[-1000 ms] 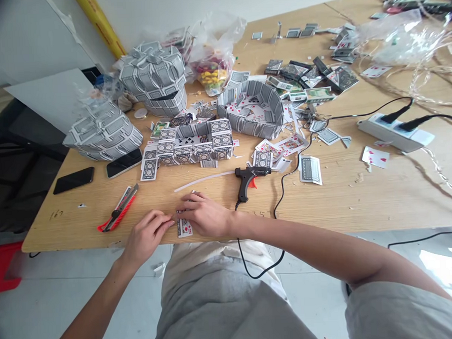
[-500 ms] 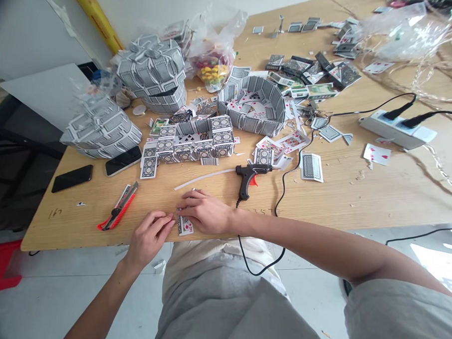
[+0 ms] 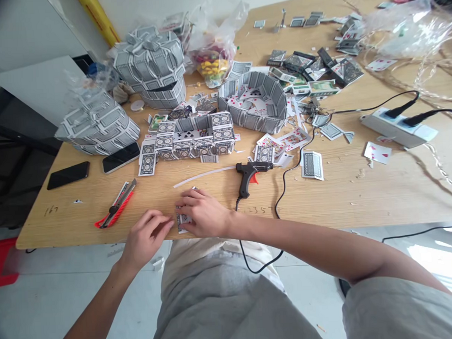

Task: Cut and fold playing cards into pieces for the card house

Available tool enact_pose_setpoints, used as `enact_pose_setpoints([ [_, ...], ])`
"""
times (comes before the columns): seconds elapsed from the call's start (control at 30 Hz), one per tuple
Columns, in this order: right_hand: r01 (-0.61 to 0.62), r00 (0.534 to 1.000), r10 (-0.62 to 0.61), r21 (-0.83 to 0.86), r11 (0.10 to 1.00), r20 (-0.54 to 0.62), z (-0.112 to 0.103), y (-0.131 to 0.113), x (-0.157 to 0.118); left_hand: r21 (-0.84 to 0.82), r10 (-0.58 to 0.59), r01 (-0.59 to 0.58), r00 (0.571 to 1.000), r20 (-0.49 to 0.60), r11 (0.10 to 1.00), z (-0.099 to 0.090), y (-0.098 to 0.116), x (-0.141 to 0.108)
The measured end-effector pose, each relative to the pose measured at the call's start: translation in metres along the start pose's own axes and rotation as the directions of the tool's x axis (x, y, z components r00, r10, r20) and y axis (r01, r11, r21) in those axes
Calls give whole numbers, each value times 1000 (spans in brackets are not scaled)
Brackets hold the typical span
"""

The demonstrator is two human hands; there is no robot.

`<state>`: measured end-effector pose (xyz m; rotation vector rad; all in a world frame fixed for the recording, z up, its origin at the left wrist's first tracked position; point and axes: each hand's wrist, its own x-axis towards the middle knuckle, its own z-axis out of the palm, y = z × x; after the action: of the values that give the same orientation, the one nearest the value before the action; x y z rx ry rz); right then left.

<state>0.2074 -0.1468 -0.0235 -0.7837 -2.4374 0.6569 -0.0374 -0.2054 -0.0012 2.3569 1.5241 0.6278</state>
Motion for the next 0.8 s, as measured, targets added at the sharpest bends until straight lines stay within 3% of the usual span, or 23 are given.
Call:
enact_pose_setpoints([
  [0.2, -8, 1000, 8, 10, 1000, 0, -1, -1, -2, -6, -59, 61, 984, 170, 998, -7, 3, 8],
  [0.4, -8, 1000, 7, -11, 1000, -6, -1, -4, -2, 125, -170, 139, 944, 284, 982, -14, 13, 15],
  [0.8, -9, 1000, 9, -38, 999, 9, -1, -4, -2, 163, -211, 185, 964, 161, 969, -2, 31, -4],
])
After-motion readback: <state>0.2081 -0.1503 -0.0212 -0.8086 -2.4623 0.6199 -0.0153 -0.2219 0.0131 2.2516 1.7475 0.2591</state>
